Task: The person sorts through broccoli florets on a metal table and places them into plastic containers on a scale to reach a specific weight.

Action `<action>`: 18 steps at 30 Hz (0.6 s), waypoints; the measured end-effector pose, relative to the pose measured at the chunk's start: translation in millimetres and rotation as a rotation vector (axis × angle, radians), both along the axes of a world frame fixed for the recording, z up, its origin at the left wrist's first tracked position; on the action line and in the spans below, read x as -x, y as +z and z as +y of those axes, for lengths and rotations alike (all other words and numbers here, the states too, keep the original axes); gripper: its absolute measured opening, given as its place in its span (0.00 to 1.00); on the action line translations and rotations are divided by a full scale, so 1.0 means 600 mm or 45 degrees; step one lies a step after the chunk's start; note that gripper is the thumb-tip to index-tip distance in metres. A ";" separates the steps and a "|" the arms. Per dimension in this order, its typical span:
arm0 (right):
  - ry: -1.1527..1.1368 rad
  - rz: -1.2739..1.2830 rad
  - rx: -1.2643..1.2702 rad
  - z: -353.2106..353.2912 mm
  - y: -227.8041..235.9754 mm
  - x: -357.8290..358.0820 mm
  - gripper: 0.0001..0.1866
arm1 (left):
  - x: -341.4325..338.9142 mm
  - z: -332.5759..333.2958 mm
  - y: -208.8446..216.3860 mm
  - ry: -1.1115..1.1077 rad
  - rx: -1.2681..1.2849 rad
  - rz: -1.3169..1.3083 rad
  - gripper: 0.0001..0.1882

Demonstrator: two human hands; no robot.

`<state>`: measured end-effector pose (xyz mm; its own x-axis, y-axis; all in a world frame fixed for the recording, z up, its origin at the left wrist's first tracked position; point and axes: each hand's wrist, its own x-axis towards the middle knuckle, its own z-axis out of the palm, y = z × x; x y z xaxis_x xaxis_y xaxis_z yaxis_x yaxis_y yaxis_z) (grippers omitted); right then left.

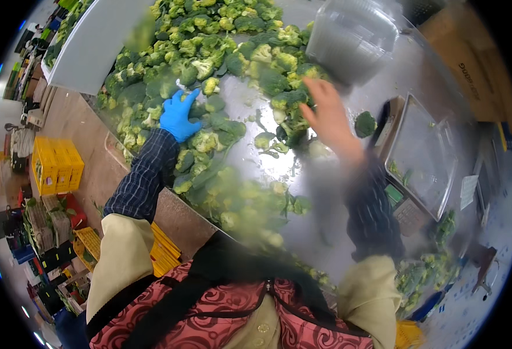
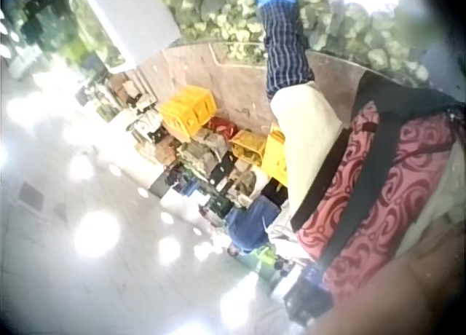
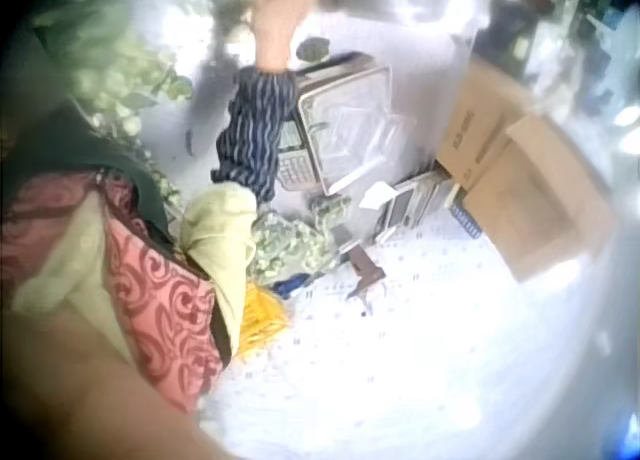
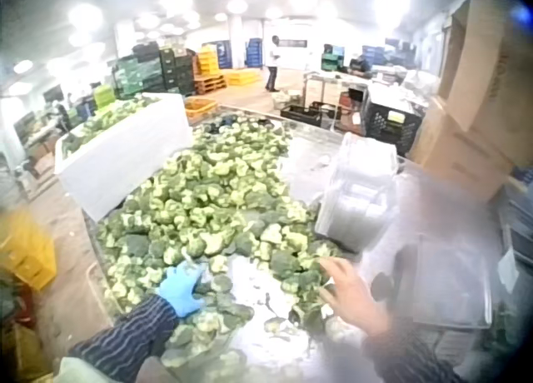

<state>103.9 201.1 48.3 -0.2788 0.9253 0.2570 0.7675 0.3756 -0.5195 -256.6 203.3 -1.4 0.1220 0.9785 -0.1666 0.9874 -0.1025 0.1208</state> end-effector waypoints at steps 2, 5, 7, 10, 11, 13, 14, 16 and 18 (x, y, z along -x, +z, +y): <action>0.077 -0.183 0.031 0.047 -0.047 0.041 0.30 | 0.009 -0.011 0.004 -0.018 0.012 -0.064 0.50; 0.082 -0.502 0.090 0.085 -0.083 0.086 0.35 | 0.022 -0.026 0.005 -0.002 -0.002 -0.195 0.53; 0.054 -0.680 0.116 0.097 -0.096 0.106 0.38 | -0.003 -0.025 0.019 0.078 0.073 -0.110 0.54; 0.028 -0.729 0.040 0.104 -0.106 0.129 0.37 | -0.005 -0.012 0.006 0.114 0.073 -0.038 0.50; 0.011 -0.757 0.057 0.106 -0.106 0.135 0.36 | -0.003 -0.009 0.001 0.109 0.072 -0.051 0.49; 0.002 -0.629 0.052 0.111 -0.099 0.147 0.33 | 0.009 -0.007 -0.006 0.112 -0.005 -0.117 0.46; 0.006 -0.532 0.068 0.109 -0.092 0.146 0.33 | 0.015 -0.005 -0.011 0.112 -0.044 -0.151 0.45; 0.067 -0.300 0.103 0.103 -0.060 0.159 0.32 | 0.038 -0.003 -0.031 0.146 -0.119 -0.363 0.43; 0.165 -0.045 0.150 0.089 -0.029 0.186 0.32 | 0.052 0.001 -0.039 0.192 -0.097 -0.478 0.46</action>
<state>-7.8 254.3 31.1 -0.4048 0.9041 0.1366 0.7352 0.4107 -0.5393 -288.0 204.0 -24.7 0.0150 0.9978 -0.0639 0.8807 0.0170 0.4733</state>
